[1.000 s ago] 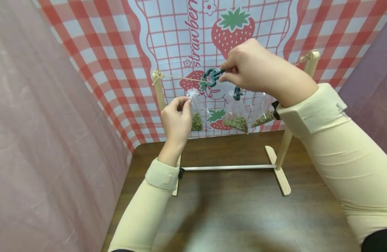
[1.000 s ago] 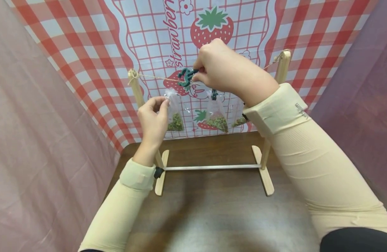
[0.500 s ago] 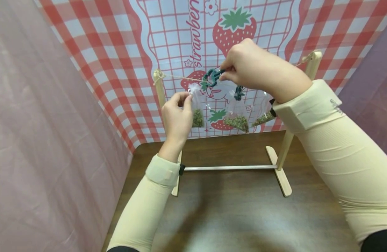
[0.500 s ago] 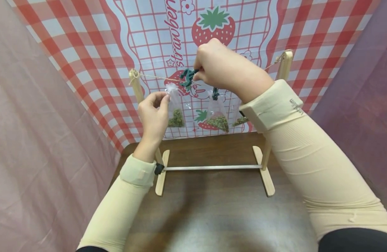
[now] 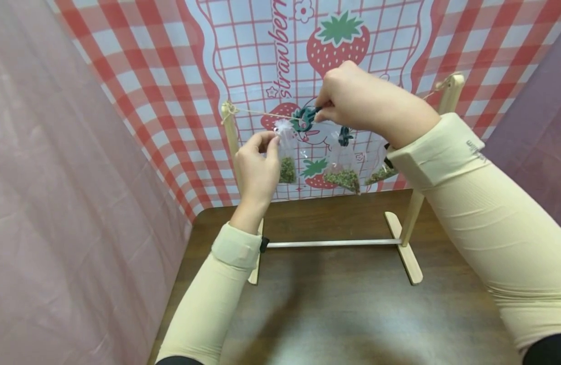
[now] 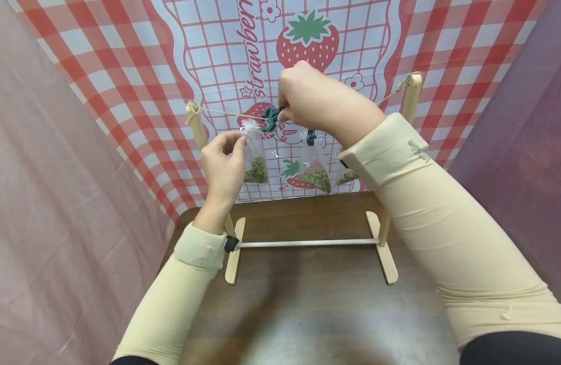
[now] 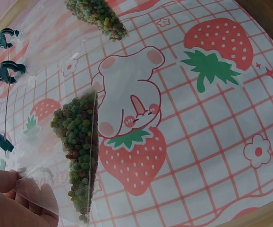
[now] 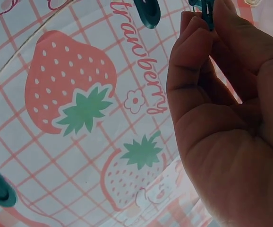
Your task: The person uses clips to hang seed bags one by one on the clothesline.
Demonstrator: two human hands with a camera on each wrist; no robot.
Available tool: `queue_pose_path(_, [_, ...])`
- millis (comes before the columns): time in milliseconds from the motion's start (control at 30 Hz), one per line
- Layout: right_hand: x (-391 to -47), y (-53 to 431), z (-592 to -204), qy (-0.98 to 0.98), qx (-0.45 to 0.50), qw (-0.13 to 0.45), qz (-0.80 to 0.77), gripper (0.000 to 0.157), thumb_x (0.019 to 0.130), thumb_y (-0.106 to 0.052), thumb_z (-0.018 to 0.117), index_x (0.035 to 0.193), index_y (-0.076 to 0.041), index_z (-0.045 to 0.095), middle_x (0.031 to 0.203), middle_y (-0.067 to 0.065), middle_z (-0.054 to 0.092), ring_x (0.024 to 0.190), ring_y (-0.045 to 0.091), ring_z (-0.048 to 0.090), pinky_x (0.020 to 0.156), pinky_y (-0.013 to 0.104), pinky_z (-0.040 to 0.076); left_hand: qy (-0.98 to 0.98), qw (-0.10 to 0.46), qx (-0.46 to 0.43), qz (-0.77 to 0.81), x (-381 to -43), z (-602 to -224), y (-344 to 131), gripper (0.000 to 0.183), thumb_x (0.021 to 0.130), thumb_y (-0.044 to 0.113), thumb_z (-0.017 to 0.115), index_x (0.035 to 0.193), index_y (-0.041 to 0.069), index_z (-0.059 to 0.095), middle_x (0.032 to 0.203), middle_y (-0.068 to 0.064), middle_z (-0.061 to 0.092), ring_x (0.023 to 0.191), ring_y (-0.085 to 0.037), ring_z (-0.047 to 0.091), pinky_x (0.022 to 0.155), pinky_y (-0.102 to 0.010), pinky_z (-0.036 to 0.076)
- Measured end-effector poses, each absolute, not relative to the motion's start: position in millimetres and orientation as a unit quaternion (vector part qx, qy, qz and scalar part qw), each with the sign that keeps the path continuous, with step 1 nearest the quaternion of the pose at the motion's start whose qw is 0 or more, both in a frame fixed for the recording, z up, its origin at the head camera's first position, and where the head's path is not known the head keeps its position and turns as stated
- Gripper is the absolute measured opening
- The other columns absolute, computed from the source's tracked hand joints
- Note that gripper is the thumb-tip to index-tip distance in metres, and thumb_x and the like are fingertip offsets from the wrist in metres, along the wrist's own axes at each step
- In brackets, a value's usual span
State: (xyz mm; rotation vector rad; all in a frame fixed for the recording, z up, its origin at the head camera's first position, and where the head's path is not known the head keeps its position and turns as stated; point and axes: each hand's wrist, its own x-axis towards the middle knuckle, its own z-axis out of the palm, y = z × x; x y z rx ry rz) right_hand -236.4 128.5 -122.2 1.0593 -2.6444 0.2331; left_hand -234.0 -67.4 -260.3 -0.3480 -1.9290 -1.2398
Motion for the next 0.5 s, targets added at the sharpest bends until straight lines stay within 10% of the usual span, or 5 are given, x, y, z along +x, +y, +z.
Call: queue_pose_path(500, [-244.8, 127.2, -123.4, -0.92, 0.358, 0.117, 0.105, 0.017, 0.095, -0.014, 0.074, 0.101, 0.001, 0.079, 0.091, 0.016, 0.074, 0.068, 0.022, 0.065, 0.067, 0.038, 0.057, -0.747, 0.393, -0.171, -0.509, -236.2, -260.3, -62.8, 0.009, 0.098, 0.004, 0.068, 0.097, -0.002, 0.074, 0.086, -0.008, 0.071, 0.077, -0.016, 0.062, 0.065, -0.029, 0.052])
